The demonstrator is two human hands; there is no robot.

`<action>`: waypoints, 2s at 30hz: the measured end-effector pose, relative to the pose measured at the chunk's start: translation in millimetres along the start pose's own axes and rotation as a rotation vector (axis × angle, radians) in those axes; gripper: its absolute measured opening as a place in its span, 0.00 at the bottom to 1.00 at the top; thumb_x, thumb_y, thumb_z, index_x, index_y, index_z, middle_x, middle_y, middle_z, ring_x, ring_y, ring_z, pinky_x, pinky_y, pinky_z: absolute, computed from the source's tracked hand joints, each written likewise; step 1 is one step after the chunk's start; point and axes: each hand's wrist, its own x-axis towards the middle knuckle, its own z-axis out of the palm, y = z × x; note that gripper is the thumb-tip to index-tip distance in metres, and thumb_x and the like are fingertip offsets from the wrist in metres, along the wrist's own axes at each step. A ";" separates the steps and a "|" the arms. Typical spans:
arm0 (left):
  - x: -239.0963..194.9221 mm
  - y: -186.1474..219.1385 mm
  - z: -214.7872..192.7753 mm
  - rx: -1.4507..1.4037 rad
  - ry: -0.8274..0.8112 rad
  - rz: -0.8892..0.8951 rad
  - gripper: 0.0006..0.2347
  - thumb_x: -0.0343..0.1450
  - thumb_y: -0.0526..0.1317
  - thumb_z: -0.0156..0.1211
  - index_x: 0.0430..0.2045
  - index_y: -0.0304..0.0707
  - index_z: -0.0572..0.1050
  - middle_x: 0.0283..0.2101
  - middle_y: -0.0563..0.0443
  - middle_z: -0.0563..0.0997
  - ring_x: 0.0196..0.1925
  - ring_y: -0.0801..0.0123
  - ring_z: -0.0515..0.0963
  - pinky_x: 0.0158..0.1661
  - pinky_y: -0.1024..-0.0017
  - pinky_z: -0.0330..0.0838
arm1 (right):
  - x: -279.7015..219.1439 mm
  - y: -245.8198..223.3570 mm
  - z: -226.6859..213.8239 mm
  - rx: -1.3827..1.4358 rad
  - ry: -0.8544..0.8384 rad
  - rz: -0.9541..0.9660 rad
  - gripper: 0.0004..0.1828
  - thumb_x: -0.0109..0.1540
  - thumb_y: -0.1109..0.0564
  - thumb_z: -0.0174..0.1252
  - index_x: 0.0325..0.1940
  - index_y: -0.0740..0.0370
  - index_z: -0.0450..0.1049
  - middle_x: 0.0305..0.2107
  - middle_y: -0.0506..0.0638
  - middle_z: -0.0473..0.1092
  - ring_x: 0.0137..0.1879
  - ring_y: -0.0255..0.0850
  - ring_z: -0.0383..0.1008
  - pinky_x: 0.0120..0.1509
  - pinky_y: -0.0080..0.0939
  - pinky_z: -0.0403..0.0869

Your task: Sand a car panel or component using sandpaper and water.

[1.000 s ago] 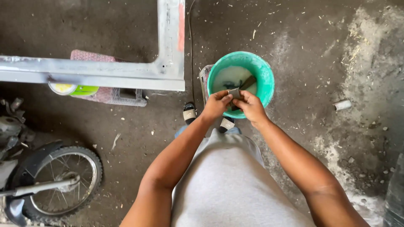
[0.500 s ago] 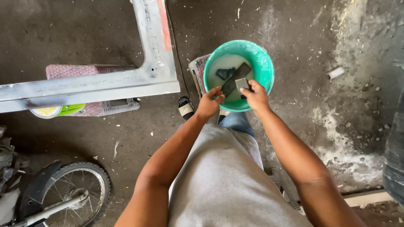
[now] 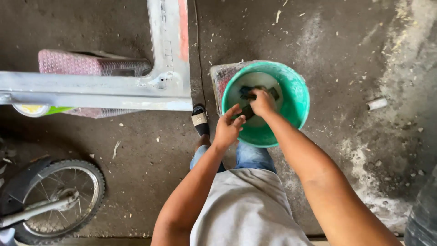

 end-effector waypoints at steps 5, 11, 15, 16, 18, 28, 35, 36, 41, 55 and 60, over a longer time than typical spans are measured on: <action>-3.2 -6.4 4.7 -0.044 0.032 0.056 0.24 0.73 0.36 0.60 0.66 0.34 0.66 0.59 0.48 0.77 0.46 0.71 0.82 0.39 0.74 0.77 | 29.1 -1.3 28.4 -0.332 -0.350 -0.002 0.24 0.54 0.60 0.61 0.55 0.54 0.77 0.51 0.61 0.74 0.57 0.58 0.74 0.58 0.57 0.73; -12.4 6.8 11.0 0.002 0.079 0.085 0.22 0.73 0.37 0.61 0.64 0.34 0.68 0.60 0.48 0.77 0.48 0.73 0.82 0.41 0.75 0.79 | 21.3 2.4 50.5 -0.571 -0.636 -0.069 0.18 0.60 0.51 0.60 0.53 0.55 0.78 0.52 0.59 0.76 0.58 0.55 0.77 0.59 0.56 0.75; -1.5 -8.5 11.0 -0.004 0.084 0.090 0.21 0.73 0.38 0.60 0.63 0.35 0.69 0.58 0.49 0.79 0.47 0.73 0.82 0.39 0.74 0.77 | 22.8 12.4 34.2 -0.461 -0.411 0.096 0.16 0.59 0.53 0.60 0.50 0.53 0.80 0.50 0.58 0.76 0.57 0.55 0.76 0.59 0.56 0.73; 4.1 -16.5 10.4 -0.007 0.086 0.102 0.21 0.73 0.38 0.60 0.63 0.35 0.69 0.58 0.49 0.79 0.47 0.73 0.82 0.39 0.74 0.77 | 12.8 9.8 22.9 -0.465 -0.403 0.087 0.16 0.59 0.53 0.60 0.50 0.53 0.80 0.50 0.58 0.76 0.57 0.55 0.76 0.59 0.56 0.73; 16.2 -28.9 9.6 -0.083 0.107 0.042 0.21 0.74 0.42 0.58 0.62 0.34 0.71 0.54 0.48 0.81 0.45 0.72 0.82 0.39 0.73 0.77 | -7.8 3.4 -3.4 -0.094 -0.203 0.032 0.23 0.54 0.60 0.58 0.54 0.53 0.81 0.47 0.59 0.78 0.55 0.55 0.77 0.60 0.53 0.74; -15.9 37.0 70.7 -0.211 0.241 0.213 0.24 0.79 0.53 0.49 0.60 0.30 0.73 0.61 0.43 0.79 0.62 0.63 0.76 0.62 0.70 0.63 | -156.6 -135.3 -223.3 0.757 -0.226 -0.151 0.13 0.66 0.61 0.61 0.54 0.66 0.74 0.44 0.48 0.75 0.50 0.35 0.72 0.56 0.36 0.72; -28.7 68.5 99.9 -0.881 -0.182 0.043 0.16 0.75 0.53 0.53 0.48 0.43 0.76 0.44 0.45 0.81 0.44 0.61 0.81 0.47 0.64 0.76 | -148.3 -126.7 -216.4 1.255 -0.380 0.106 0.14 0.67 0.58 0.52 0.57 0.58 0.70 0.48 0.46 0.73 0.53 0.37 0.74 0.56 0.44 0.75; -40.2 85.1 103.2 -0.847 -0.098 0.056 0.14 0.71 0.50 0.55 0.48 0.54 0.77 0.40 0.49 0.81 0.39 0.65 0.82 0.42 0.67 0.77 | -144.4 -124.3 -212.8 1.241 -0.410 0.183 0.14 0.66 0.57 0.51 0.57 0.54 0.70 0.48 0.45 0.73 0.53 0.37 0.74 0.54 0.45 0.75; -25.5 73.6 110.0 -0.403 0.198 0.168 0.12 0.69 0.43 0.67 0.32 0.29 0.79 0.31 0.50 0.82 0.29 0.71 0.78 0.32 0.70 0.74 | -138.3 -92.2 -187.2 1.047 -0.258 0.209 0.11 0.67 0.54 0.53 0.54 0.51 0.69 0.47 0.44 0.72 0.52 0.36 0.72 0.49 0.43 0.74; -50.5 107.0 130.0 -0.122 0.210 0.366 0.11 0.63 0.40 0.72 0.26 0.30 0.79 0.27 0.51 0.82 0.27 0.74 0.78 0.30 0.71 0.75 | -155.7 -110.7 -196.4 1.292 -0.054 0.264 0.11 0.71 0.54 0.49 0.58 0.51 0.64 0.49 0.49 0.70 0.53 0.40 0.72 0.50 0.51 0.76; -50.7 112.2 133.6 0.007 0.196 0.400 0.10 0.64 0.41 0.71 0.31 0.32 0.81 0.28 0.53 0.82 0.31 0.75 0.79 0.35 0.73 0.77 | -154.7 -120.2 -203.1 1.444 -0.121 0.364 0.14 0.69 0.52 0.45 0.59 0.52 0.63 0.51 0.54 0.71 0.51 0.46 0.75 0.51 0.59 0.78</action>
